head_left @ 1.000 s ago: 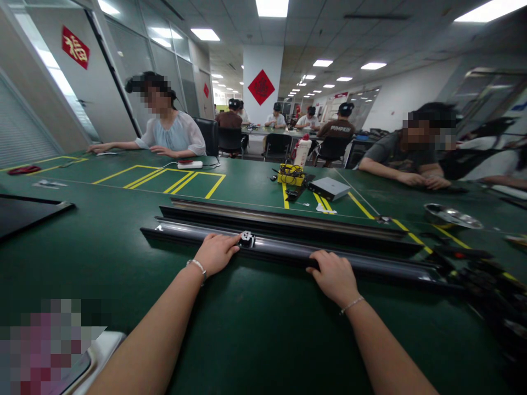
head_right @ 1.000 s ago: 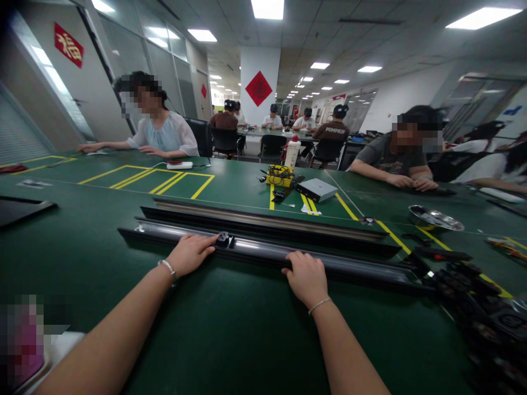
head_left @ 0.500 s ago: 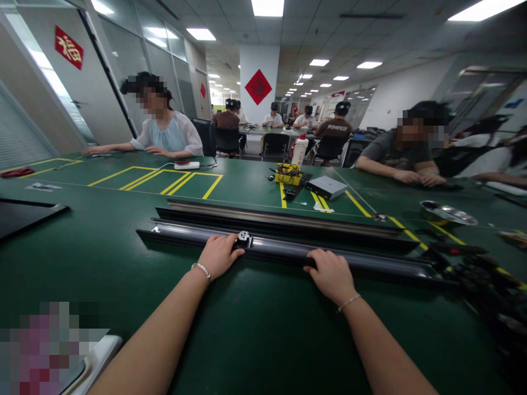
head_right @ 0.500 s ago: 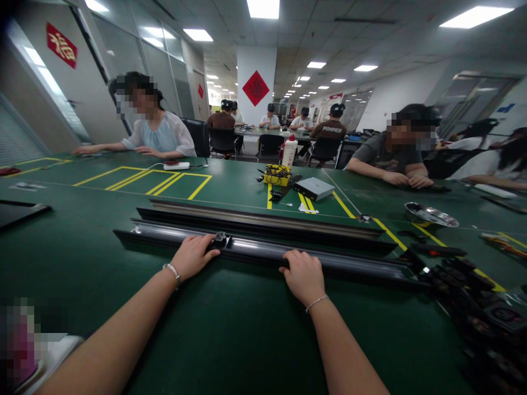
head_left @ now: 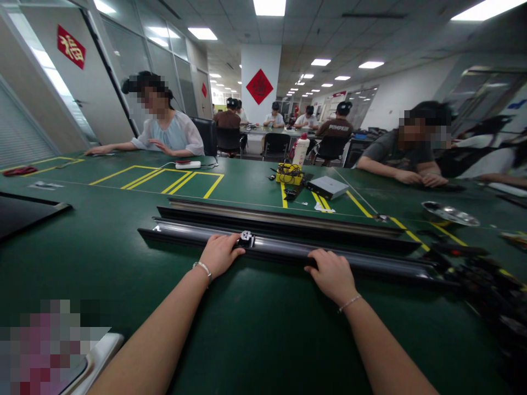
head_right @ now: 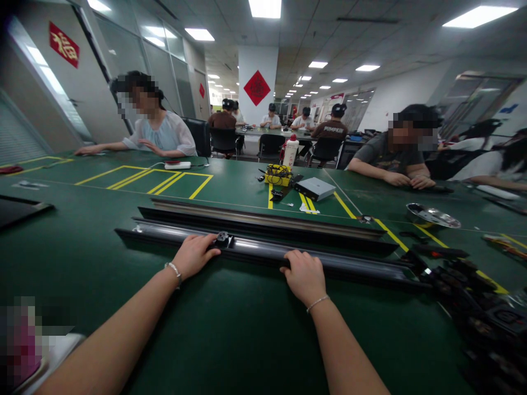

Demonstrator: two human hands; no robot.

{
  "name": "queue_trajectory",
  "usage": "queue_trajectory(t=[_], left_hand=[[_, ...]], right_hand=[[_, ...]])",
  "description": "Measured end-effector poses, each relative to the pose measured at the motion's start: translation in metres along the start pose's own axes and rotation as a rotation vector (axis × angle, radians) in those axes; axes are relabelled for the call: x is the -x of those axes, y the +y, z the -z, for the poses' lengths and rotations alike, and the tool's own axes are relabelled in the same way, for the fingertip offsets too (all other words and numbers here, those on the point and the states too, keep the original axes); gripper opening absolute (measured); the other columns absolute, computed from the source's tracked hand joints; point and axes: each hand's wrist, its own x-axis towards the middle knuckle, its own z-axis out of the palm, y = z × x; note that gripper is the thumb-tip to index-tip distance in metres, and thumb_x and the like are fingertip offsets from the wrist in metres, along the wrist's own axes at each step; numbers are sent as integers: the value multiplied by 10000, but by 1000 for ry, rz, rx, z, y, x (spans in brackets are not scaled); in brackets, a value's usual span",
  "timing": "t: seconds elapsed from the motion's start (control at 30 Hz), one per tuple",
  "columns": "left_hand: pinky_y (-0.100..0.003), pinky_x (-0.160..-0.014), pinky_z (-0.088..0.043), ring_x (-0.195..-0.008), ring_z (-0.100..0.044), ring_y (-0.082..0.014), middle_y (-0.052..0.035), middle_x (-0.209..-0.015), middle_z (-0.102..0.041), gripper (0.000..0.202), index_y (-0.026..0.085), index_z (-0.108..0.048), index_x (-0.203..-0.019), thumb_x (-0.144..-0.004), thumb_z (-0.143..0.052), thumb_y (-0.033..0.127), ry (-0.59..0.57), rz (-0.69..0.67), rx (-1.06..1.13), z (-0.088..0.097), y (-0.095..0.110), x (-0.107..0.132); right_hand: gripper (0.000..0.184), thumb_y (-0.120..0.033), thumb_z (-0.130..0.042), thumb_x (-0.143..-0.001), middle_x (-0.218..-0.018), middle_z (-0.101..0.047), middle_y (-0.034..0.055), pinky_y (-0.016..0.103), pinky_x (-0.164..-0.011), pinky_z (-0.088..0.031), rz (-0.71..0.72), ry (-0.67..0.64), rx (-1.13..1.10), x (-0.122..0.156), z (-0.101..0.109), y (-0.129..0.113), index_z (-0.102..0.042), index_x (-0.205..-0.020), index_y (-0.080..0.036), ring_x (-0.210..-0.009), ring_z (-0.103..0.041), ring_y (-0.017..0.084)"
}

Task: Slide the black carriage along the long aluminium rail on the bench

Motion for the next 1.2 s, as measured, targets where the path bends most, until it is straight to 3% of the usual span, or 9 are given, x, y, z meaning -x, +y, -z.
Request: queue_trajectory(t=[0.87, 1.2], left_hand=[[-326, -790, -310, -855, -554, -175, -21, -890, -636, 337, 239, -485, -1053, -789, -415, 436, 2, -18, 12, 2, 0, 0], [-324, -804, -293, -888, -542, -165, -3, -1002, -620, 348, 261, -463, -1102, -792, -422, 414, -5, -28, 31, 1, 0, -1]], right_hand=[[213, -357, -479, -746, -945, -586, 11, 311, -674, -253, 10, 27, -9, 1, 0, 0, -536, -914, -239, -859, -485, 186], [209, -355, -484, -744, -941, -585, 5, 309, -671, -252, 14, 33, -9, 1, -1, 0, -534, -912, -242, -855, -484, 183]])
